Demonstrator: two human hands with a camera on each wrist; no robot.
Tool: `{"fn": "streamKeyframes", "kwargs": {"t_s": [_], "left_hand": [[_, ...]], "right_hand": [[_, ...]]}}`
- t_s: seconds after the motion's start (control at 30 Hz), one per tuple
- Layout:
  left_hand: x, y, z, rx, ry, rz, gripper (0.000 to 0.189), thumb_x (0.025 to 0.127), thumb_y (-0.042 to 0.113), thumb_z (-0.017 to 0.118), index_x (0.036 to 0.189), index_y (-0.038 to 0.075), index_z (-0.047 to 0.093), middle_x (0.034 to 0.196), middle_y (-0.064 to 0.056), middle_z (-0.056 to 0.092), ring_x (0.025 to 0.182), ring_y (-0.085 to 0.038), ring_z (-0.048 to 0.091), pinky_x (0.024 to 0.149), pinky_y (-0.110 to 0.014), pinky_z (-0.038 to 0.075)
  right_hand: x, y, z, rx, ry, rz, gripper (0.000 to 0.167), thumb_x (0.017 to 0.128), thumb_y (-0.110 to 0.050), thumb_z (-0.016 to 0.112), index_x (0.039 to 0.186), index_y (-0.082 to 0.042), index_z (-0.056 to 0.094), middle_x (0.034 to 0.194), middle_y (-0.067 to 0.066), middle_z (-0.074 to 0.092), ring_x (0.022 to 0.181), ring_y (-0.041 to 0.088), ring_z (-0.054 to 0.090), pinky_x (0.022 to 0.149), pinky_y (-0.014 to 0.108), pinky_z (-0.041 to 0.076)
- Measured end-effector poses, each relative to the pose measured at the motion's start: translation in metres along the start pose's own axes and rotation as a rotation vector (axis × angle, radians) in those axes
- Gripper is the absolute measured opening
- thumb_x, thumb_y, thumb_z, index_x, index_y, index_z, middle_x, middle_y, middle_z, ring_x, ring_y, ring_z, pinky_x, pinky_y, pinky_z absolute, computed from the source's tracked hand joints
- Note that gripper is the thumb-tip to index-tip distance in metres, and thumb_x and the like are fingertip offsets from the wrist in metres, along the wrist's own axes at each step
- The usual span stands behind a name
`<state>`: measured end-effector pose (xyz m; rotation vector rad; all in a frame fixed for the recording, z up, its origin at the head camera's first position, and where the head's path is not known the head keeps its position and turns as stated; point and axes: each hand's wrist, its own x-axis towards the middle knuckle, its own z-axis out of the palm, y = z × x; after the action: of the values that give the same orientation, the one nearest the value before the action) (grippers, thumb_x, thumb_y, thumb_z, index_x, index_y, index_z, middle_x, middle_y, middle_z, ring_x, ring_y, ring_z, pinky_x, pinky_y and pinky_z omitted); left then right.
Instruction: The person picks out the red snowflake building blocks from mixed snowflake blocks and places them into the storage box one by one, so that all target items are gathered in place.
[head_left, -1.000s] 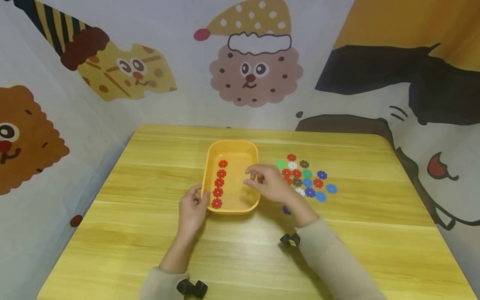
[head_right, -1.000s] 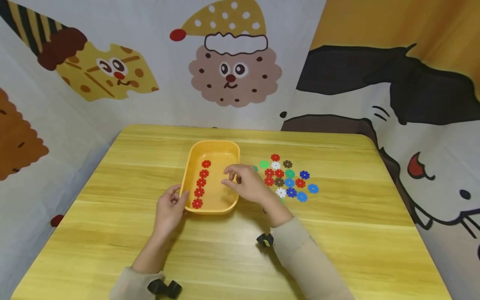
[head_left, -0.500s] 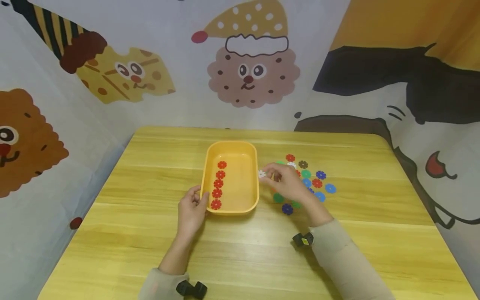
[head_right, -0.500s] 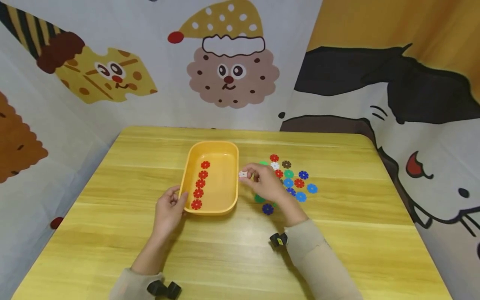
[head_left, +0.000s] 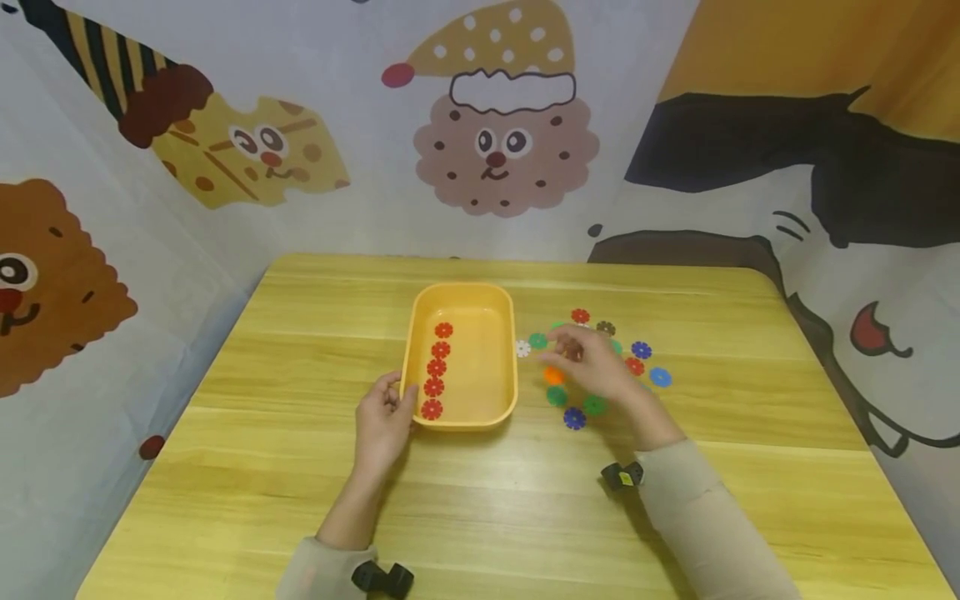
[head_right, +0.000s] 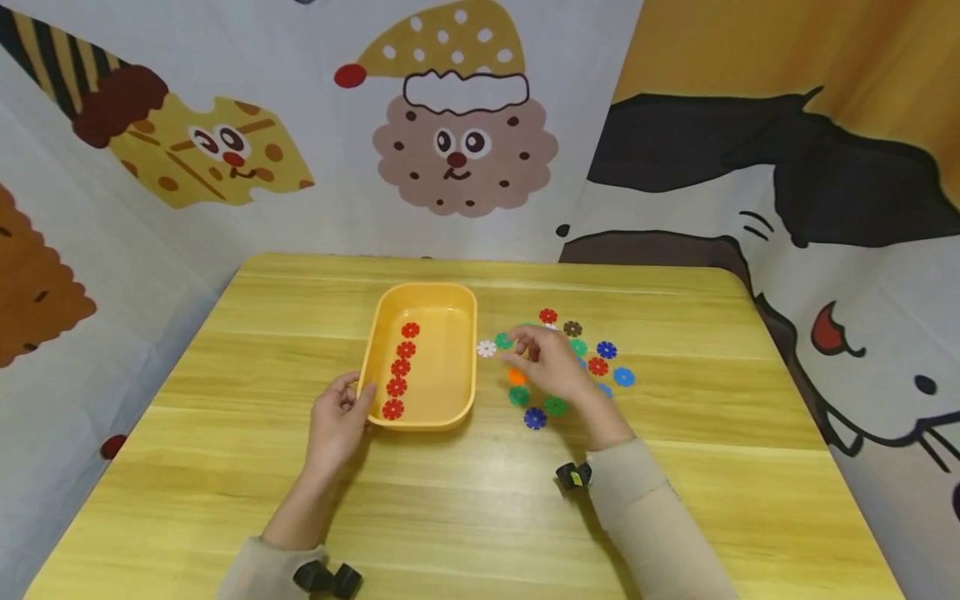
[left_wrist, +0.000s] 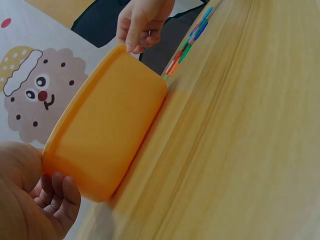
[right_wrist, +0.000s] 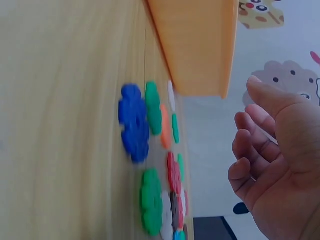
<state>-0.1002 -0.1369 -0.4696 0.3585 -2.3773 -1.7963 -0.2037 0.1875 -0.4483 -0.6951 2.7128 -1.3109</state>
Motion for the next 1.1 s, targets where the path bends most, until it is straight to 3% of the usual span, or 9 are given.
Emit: {"fn": "streamKeyframes", "kwargs": {"t_s": [0.47, 0.6, 0.77, 1.1], "left_hand": [[0.000, 0.001, 0.000, 0.000, 0.000, 0.000, 0.041, 0.099, 0.014, 0.066, 0.135, -0.004, 0.056, 0.076, -0.007, 0.053, 0.055, -0.013, 0.054, 0.050, -0.025, 0.054], [0.001, 0.002, 0.001, 0.003, -0.006, 0.005, 0.041, 0.099, 0.014, 0.066, 0.135, -0.004, 0.056, 0.076, -0.007, 0.054, 0.055, -0.013, 0.054, 0.049, -0.025, 0.053], [0.001, 0.001, 0.000, 0.010, 0.003, 0.006, 0.041, 0.099, 0.013, 0.066, 0.135, -0.004, 0.057, 0.076, -0.007, 0.053, 0.054, -0.013, 0.053, 0.048, -0.026, 0.053], [0.001, 0.000, 0.000, 0.009, -0.004, -0.001, 0.041, 0.099, 0.014, 0.066, 0.135, -0.003, 0.056, 0.076, -0.006, 0.053, 0.053, -0.012, 0.053, 0.048, -0.025, 0.052]], "right_hand": [[-0.004, 0.022, -0.015, -0.082, -0.021, 0.040, 0.028, 0.094, -0.019, 0.074, 0.115, -0.002, 0.068, 0.097, 0.004, 0.069, 0.084, 0.019, 0.065, 0.073, 0.031, 0.057], [-0.006, 0.028, -0.017, -0.095, -0.032, 0.079, 0.028, 0.092, -0.016, 0.076, 0.116, -0.003, 0.068, 0.095, 0.005, 0.067, 0.081, 0.020, 0.063, 0.070, 0.031, 0.055], [-0.007, 0.032, -0.020, -0.153, -0.081, 0.104, 0.027, 0.090, -0.016, 0.078, 0.112, -0.003, 0.069, 0.087, 0.004, 0.063, 0.074, 0.020, 0.055, 0.064, 0.031, 0.049], [-0.004, 0.034, -0.019, -0.246, -0.162, 0.103, 0.015, 0.090, -0.017, 0.079, 0.096, -0.007, 0.069, 0.088, 0.003, 0.064, 0.080, 0.021, 0.054, 0.074, 0.036, 0.048]]}}
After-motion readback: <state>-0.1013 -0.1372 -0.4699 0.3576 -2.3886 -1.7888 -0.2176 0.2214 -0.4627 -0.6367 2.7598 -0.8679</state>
